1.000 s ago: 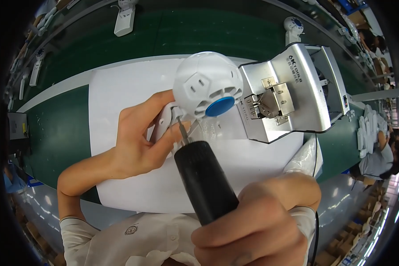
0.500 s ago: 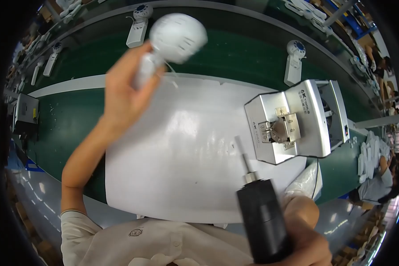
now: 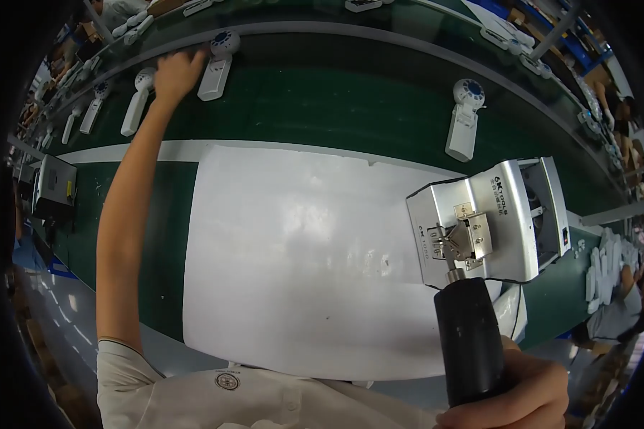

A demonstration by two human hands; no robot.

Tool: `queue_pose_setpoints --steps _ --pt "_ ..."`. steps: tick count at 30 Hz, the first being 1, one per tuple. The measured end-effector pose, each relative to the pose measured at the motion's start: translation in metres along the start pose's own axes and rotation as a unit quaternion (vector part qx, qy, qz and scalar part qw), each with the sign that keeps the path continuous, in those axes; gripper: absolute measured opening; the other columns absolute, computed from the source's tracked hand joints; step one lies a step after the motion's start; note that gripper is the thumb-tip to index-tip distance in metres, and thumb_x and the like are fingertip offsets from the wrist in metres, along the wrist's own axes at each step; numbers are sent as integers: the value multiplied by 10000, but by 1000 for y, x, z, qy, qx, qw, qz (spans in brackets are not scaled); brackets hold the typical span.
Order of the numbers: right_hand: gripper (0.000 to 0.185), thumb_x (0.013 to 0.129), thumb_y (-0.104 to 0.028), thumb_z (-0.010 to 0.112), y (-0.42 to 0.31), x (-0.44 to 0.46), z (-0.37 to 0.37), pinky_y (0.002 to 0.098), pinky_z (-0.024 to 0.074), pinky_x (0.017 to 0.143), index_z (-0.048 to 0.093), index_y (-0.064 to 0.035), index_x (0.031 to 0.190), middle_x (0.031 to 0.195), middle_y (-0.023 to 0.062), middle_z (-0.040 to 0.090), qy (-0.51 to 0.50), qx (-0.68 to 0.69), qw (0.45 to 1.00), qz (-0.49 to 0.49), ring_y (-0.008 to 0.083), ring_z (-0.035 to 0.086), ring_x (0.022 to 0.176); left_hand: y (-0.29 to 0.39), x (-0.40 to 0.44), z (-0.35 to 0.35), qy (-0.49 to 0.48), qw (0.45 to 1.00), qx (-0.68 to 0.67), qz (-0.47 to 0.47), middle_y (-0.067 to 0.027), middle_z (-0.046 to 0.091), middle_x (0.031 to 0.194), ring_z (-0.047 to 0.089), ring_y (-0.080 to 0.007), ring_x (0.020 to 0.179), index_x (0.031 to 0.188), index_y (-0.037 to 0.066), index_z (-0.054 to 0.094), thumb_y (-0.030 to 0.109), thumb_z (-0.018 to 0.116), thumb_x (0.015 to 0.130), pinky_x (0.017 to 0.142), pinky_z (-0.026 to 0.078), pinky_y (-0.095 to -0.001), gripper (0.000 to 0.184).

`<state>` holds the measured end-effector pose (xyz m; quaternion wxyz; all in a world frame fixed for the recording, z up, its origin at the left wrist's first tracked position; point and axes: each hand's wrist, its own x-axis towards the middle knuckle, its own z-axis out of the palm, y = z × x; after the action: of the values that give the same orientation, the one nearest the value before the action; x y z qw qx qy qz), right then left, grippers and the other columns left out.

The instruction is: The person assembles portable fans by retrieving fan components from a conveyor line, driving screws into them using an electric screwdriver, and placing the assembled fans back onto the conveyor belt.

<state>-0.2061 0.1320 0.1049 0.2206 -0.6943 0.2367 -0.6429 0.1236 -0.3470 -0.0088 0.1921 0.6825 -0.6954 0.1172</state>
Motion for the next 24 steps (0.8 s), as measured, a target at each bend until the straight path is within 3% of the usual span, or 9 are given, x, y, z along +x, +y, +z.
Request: queue_pose_setpoints --steps 1,3,6,9,11,16,18,21,24 --pt "142 807 -64 676 0 2 -3 232 480 495 557 -116 867 593 -11 591 4 1 1000 1 103 554 506 15 5 -1 -117 988 -83 -62 -264 683 1137 660 -387 1059 1089 -37 713 611 619 888 880 525 -455 685" --pt "146 810 -69 678 4 4 -9 228 481 498 558 -115 879 598 -13 595 13 1 1000 6 99 559 509 15 18 26 -177 948 -251 -78 -258 708 1020 711 -323 879 1030 -68 722 537 743 823 754 560 -424 640" --pt "153 814 -77 683 10 14 -26 222 484 504 559 -114 896 605 -16 600 39 -2 999 24 93 565 515 17 15 25 -225 903 -362 -44 -223 715 1025 716 -265 849 1094 -76 669 426 728 865 727 576 -358 554" --pt "162 819 -85 687 12 29 -47 217 487 509 559 -113 914 611 -19 606 63 -8 997 47 87 572 521 49 -10 -8 -303 807 -507 -1 -170 724 1031 723 -178 803 1190 -87 591 258 706 929 688 601 -258 447" --pt "168 822 -90 690 17 35 -57 213 488 513 560 -112 926 616 -21 609 76 -9 995 62 83 576 524 86 -63 -69 -304 744 -594 20 -159 721 1047 717 -177 865 1235 -84 562 273 698 940 735 611 -247 483" --pt "185 829 -103 697 34 39 -71 203 493 522 561 -110 955 627 -26 618 88 2 991 96 72 587 534 140 -208 -129 -522 545 -656 8 -142 731 1016 707 -151 805 1219 -65 610 165 690 939 722 593 -221 371" --pt "193 832 -108 700 41 40 -73 199 494 526 562 -110 967 631 -28 622 85 13 990 110 68 592 538 154 -250 -136 -604 536 -589 26 -112 734 968 682 -126 772 1159 -36 658 135 684 935 678 554 -211 283" --pt "205 836 -116 704 51 45 -76 193 497 531 563 -108 984 638 -31 627 76 36 987 136 62 598 543 162 -284 -132 -603 592 -532 59 -106 739 949 686 -111 732 1138 -17 667 95 672 952 642 538 -177 217" --pt "218 840 -123 709 61 51 -73 188 500 537 563 -107 1002 645 -34 633 33 79 985 146 56 605 549 168 -293 -131 -584 590 -556 43 -98 733 926 657 -116 728 1120 -25 673 104 670 946 650 522 -204 217"
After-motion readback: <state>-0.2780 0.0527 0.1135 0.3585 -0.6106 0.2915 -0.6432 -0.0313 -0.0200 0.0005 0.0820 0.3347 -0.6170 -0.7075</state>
